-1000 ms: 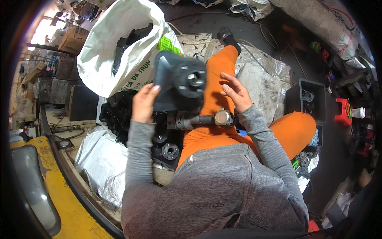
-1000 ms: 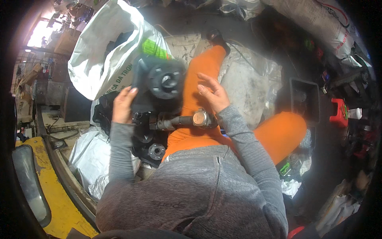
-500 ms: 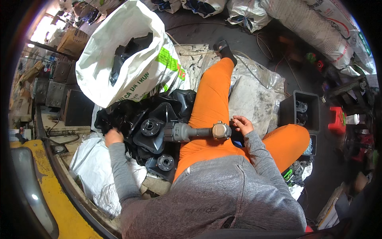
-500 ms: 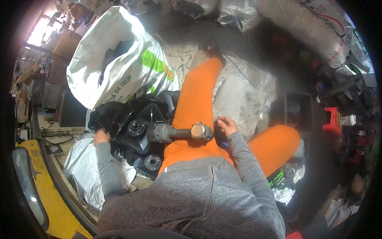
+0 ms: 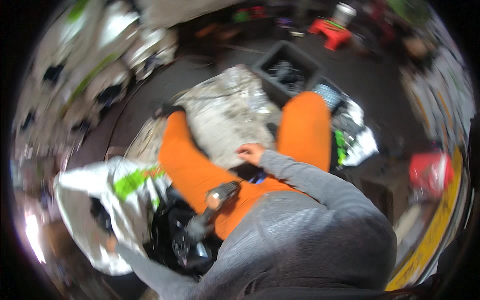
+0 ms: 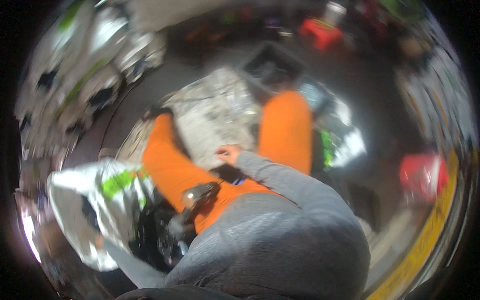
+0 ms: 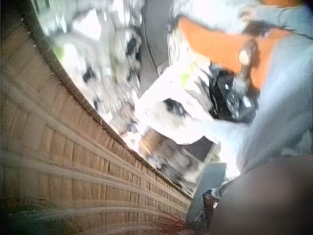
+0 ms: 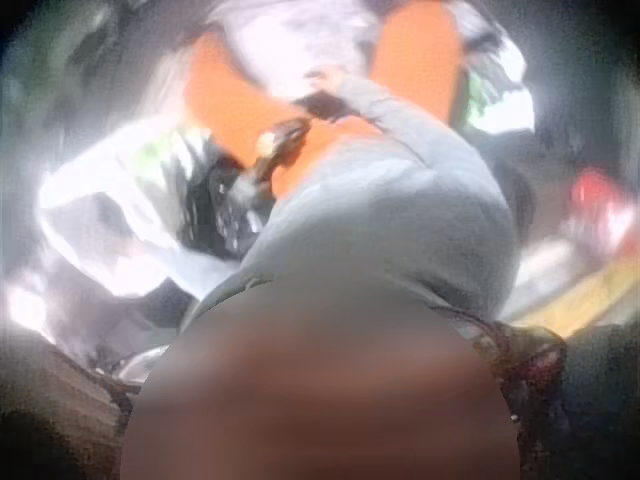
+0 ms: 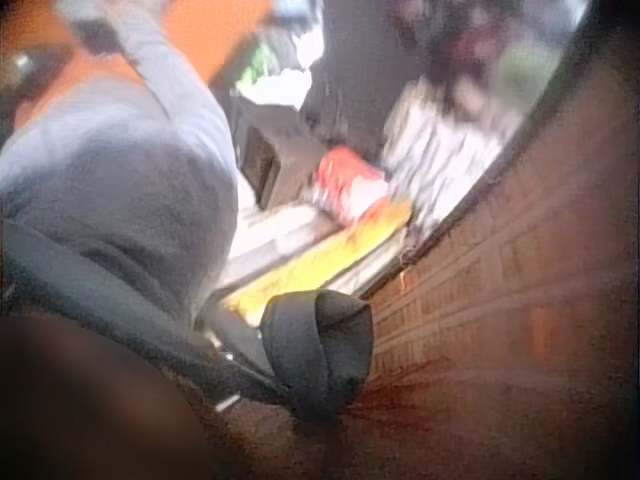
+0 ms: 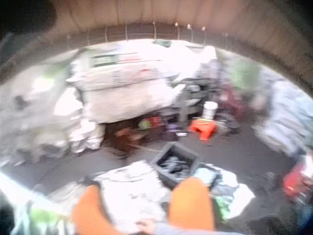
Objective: The person sits on the floor and uses a cordless drill to fasten screws into a black mechanical housing. They repeatedly pick up screws from a nearby bin, align them in the housing, and tighten them with the drill.
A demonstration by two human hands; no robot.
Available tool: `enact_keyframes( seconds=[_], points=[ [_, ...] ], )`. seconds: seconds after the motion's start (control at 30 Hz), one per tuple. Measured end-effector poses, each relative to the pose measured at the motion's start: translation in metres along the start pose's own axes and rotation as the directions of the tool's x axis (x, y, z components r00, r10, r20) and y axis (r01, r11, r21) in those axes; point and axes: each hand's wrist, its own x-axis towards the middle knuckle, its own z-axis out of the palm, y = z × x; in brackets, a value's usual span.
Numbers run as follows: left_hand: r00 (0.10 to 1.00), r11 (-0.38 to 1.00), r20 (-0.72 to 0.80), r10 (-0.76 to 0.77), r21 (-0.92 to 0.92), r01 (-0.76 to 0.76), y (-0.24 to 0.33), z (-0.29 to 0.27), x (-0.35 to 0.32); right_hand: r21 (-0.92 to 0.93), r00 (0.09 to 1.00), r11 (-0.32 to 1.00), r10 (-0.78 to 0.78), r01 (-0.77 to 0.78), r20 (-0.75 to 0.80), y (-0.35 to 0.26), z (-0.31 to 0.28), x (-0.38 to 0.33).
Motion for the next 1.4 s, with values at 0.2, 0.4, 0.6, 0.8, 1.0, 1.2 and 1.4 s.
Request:
enact_keyframes(
  seconds=[0.2,0.4,0.6,0.8,1.0,1.2,1.4],
  points=[
    [0.985,0.934,-0.113,0.131,-0.318,-0.161,0.109,0.025,-0.116,-0.110,1.000,0.994,-0.024,0.023,-0.006,-0.011,-0.009,0.007],
    [0.967,0.777,-0.113,0.229,-0.577,-0.251,0.188,0.049,-0.255,-0.010,0.994,0.998,-0.069,0.068,-0.088,-0.022,-0.022,0.018],
    [0.782,0.610,-0.619,0.073,-0.592,-0.526,0.221,-0.097,-0.236,0.041,0.837,0.982,-0.135,0.184,-0.530,-0.043,-0.152,0.077],
    [0.426,0.155,-0.716,0.553,-0.414,-0.897,0.352,-0.128,-0.180,-0.444,0.754,0.766,0.081,-0.465,-0.652,-0.038,-0.292,0.139],
    [0.165,0.058,-0.229,0.959,-0.413,-0.909,0.486,0.058,-0.230,-0.647,0.828,0.522,0.281,-0.556,-0.486,0.020,-0.299,0.184],
    [-0.007,-0.005,0.003,1.000,-0.394,-0.919,0.490,0.083,-0.256,-0.804,0.874,0.356,0.293,-0.476,-0.388,0.062,-0.293,0.214],
    [0.580,0.440,0.060,0.813,-0.715,-0.543,0.434,0.064,-0.247,-0.742,0.832,0.381,0.187,-0.551,-0.522,0.038,-0.312,0.205]
  ],
)
